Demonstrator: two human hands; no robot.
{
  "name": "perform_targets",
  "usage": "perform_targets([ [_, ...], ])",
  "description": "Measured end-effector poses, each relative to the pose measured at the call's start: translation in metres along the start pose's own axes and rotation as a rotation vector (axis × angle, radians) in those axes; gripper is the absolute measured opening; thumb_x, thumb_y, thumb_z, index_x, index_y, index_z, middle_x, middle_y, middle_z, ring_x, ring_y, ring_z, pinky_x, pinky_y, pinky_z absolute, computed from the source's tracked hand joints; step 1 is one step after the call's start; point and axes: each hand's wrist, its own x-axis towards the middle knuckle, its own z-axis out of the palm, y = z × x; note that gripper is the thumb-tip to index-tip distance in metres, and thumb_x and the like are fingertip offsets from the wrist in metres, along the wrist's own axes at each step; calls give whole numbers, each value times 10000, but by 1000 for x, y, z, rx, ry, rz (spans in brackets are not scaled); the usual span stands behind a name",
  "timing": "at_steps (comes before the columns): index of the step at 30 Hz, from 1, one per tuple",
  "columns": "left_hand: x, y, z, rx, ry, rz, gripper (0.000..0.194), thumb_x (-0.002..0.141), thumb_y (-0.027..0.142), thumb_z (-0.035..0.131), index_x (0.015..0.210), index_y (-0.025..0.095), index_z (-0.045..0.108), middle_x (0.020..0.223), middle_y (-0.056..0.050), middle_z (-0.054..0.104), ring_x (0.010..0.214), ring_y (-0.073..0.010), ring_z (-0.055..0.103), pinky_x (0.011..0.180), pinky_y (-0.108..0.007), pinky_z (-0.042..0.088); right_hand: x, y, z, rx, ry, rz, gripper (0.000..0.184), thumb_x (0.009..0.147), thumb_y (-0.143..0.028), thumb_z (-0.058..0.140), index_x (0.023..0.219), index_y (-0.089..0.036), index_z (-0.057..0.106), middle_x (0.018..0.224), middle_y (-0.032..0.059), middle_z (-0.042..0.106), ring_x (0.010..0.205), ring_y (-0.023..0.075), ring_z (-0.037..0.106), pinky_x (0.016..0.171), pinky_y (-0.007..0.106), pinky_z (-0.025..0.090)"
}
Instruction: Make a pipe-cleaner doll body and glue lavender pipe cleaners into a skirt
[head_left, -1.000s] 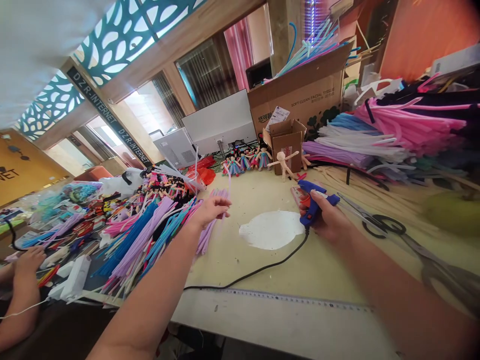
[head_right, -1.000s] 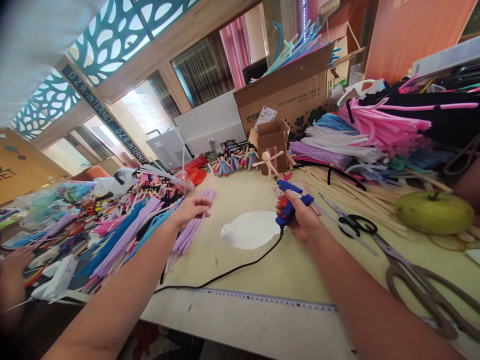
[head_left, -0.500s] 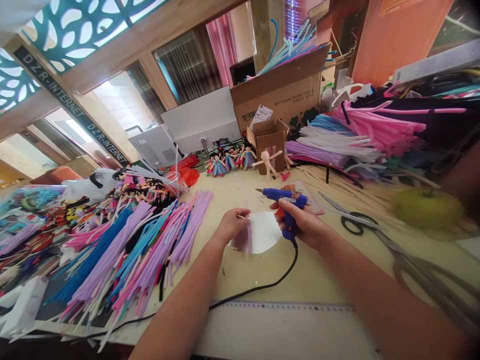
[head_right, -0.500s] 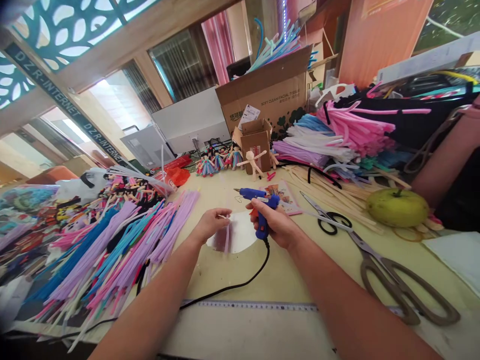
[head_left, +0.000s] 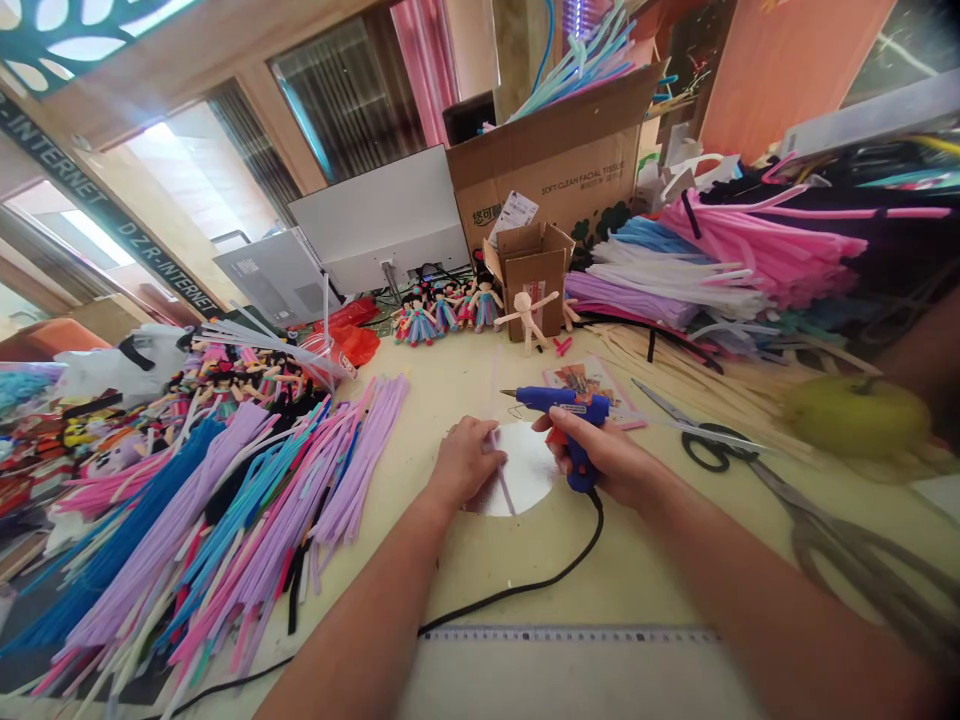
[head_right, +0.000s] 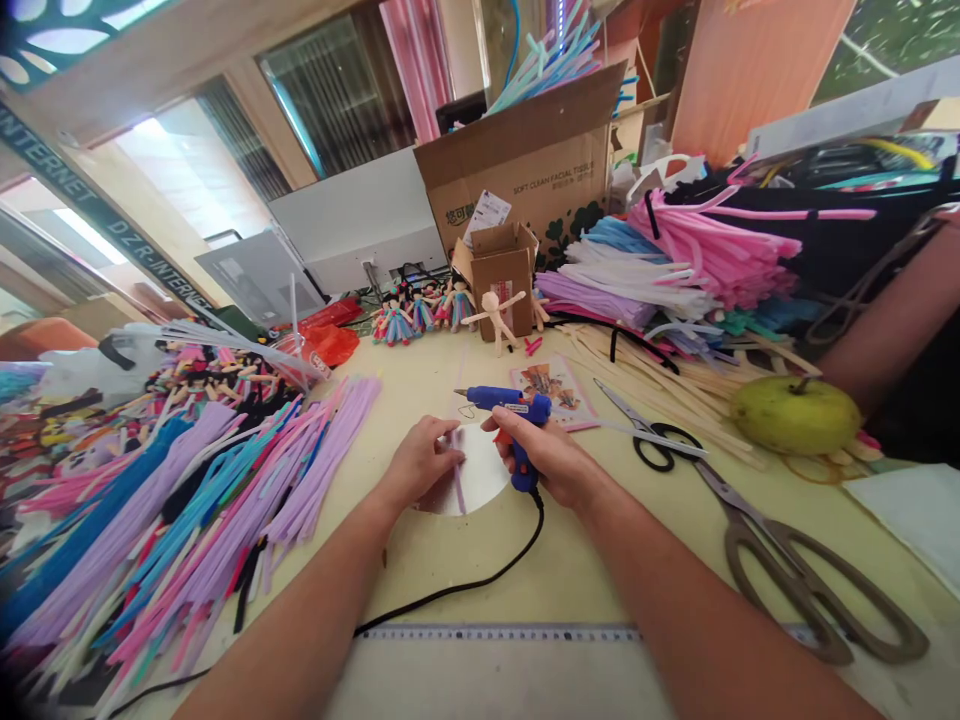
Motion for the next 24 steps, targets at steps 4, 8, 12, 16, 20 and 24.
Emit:
perform_targets([
  [4, -2, 0, 0, 7, -14, 7, 484, 753, 306, 703, 1226, 248, 622, 1087, -58, 590, 1014, -226, 552, 911, -331, 447, 0, 1, 1, -11, 13, 17, 367, 753, -548, 694, 824, -188, 679, 569, -45, 537, 440, 73, 485, 420, 189, 362],
  [8, -4, -2, -3, -25, -38, 10, 448, 779, 364, 672, 1214, 260, 633, 1099, -59, 588, 1014, -232, 548, 894, -333, 453, 2, 2, -2, -13, 32, 29, 377, 745, -554, 698, 833, -187, 682, 566, -40, 551, 443, 78, 494, 410, 188, 352],
  [12, -4, -9, -8, -79, -46, 29, 387, 841, 307, 569, 1220, 261, 635, 1131, -59, 583, 1048, -224, 543, 916, -324, 450, 3, 5, -5, -12, 37, 14, 380, 758, -556, 689, 837, -185, 685, 567, -33, 571, 445, 79, 506, 430, 191, 375],
  [16, -4, -11, -10, -66, -52, 39, 385, 823, 273, 583, 1204, 281, 638, 1180, -44, 586, 1081, -229, 532, 946, -323, 432, 3, 6, -5, -7, 16, 11, 386, 760, -563, 689, 840, -186, 677, 559, -39, 561, 434, 72, 494, 438, 191, 375],
  [20, -6, -6, -9, -2, -56, 88, 408, 826, 364, 616, 1223, 269, 607, 1267, -48, 571, 1120, -259, 515, 988, -369, 401, 4, 5, -4, -43, 63, -9, 378, 774, -558, 664, 861, -190, 666, 590, -39, 549, 454, 79, 503, 450, 205, 401],
  [24, -8, 0, -6, 43, -13, 35, 399, 819, 432, 628, 1161, 232, 584, 1189, -72, 594, 1075, -263, 527, 920, -386, 414, 6, 1, -4, -200, 225, -76, 335, 811, -516, 594, 934, -207, 627, 681, -21, 571, 520, 103, 551, 503, 234, 476],
])
